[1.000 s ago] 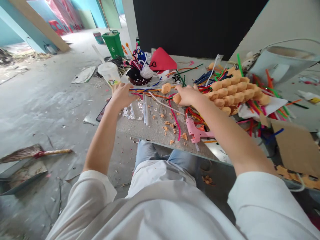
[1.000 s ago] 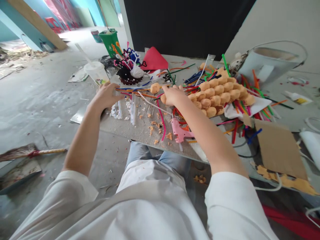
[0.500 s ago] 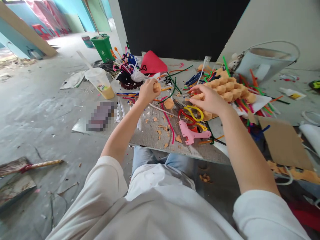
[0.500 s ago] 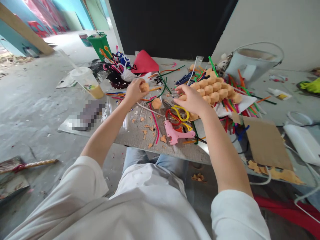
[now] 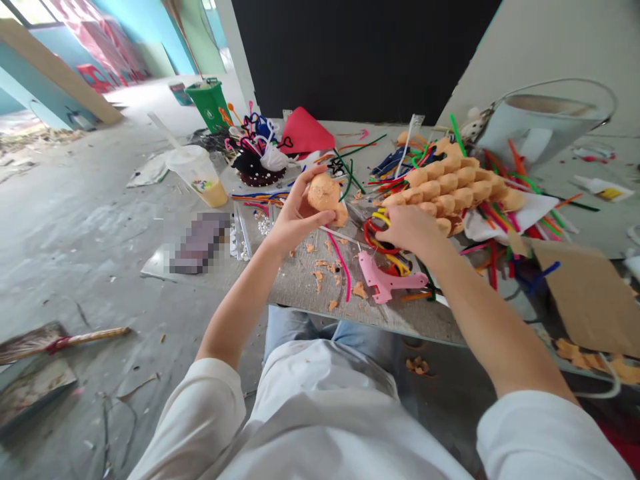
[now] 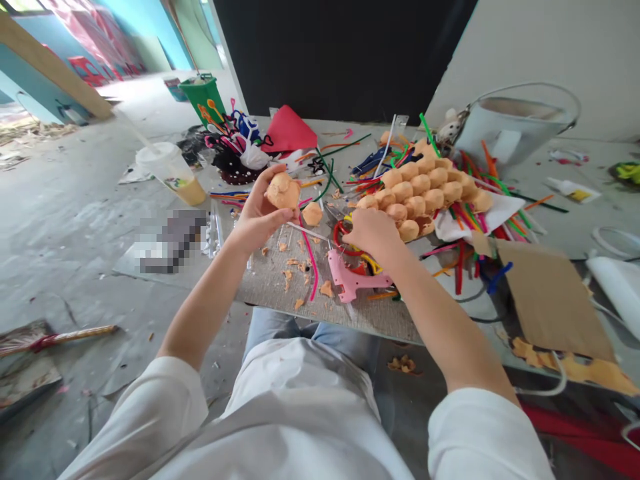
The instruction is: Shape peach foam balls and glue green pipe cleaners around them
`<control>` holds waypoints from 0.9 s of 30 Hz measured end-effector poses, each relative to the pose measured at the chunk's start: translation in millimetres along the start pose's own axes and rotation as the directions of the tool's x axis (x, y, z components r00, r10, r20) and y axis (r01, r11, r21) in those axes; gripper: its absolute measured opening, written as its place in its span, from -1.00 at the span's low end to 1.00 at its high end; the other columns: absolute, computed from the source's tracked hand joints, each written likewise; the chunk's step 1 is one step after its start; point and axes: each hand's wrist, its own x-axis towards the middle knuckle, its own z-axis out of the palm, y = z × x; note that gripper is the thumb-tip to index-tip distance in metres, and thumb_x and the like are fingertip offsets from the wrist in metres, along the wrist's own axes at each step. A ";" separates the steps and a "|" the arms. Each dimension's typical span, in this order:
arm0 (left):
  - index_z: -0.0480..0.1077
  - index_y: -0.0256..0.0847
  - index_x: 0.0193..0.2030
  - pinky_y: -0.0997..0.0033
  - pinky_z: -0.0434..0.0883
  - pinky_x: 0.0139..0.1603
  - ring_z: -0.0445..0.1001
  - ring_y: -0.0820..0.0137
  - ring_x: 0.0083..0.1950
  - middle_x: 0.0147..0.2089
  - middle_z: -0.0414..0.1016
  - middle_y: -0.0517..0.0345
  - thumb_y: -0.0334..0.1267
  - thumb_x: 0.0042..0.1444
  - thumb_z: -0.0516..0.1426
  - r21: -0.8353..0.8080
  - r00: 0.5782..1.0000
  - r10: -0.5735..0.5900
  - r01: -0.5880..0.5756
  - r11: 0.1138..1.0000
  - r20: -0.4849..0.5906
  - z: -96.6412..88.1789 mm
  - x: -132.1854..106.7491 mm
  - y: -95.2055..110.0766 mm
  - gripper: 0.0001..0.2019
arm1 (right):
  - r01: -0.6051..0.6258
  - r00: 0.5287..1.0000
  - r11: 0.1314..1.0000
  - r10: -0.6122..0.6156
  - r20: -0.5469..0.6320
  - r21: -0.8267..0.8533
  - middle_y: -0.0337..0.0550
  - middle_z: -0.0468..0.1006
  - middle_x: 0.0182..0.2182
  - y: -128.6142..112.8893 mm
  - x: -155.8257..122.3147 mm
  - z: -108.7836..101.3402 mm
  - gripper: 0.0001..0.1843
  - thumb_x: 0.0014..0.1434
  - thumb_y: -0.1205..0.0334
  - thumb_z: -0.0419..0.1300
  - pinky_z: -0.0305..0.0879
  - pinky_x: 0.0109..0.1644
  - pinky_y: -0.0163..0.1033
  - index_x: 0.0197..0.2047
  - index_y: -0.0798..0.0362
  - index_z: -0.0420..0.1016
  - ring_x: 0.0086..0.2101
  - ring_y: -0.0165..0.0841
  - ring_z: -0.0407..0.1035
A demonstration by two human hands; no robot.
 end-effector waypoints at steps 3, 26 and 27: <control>-0.08 0.26 0.40 0.07 0.65 -0.09 0.67 0.21 -0.02 0.29 0.43 0.00 0.42 0.05 0.20 0.050 0.997 0.063 -0.065 0.997 0.036 -0.4 -2.6 4.0 -0.12 | -0.141 0.986 0.981 0.151 0.073 -0.130 -0.02 0.53 -0.44 -6.3 5.3 -24.8 -0.62 -0.09 -0.02 0.42 0.46 -0.09 0.27 -0.31 0.01 0.44 -0.24 0.06 0.53; 0.15 0.13 0.21 0.09 0.62 0.14 0.61 0.16 0.20 0.22 0.48 0.07 0.46 -0.11 0.30 -0.064 0.992 0.123 -0.123 0.990 0.002 10.0 -8.3 2.8 -0.15 | 0.095 0.992 0.981 -0.080 -0.097 0.167 -0.14 0.50 -0.26 -46.7 -49.2 -49.7 -0.57 0.13 0.04 0.19 0.47 -0.29 -0.04 0.01 -0.12 0.13 -0.32 -0.20 0.51; 0.17 0.11 0.20 0.11 0.62 0.12 0.60 0.16 0.19 0.21 0.47 0.07 0.48 -0.13 0.30 -0.045 0.992 0.127 -0.127 0.991 -0.013 9.8 -8.3 2.2 -0.14 | 0.100 0.991 0.987 -0.088 -0.100 0.127 -0.11 0.50 -0.24 -47.4 -49.9 -50.2 -0.55 0.12 0.01 0.19 0.47 -0.27 -0.02 0.01 -0.11 0.13 -0.29 -0.17 0.52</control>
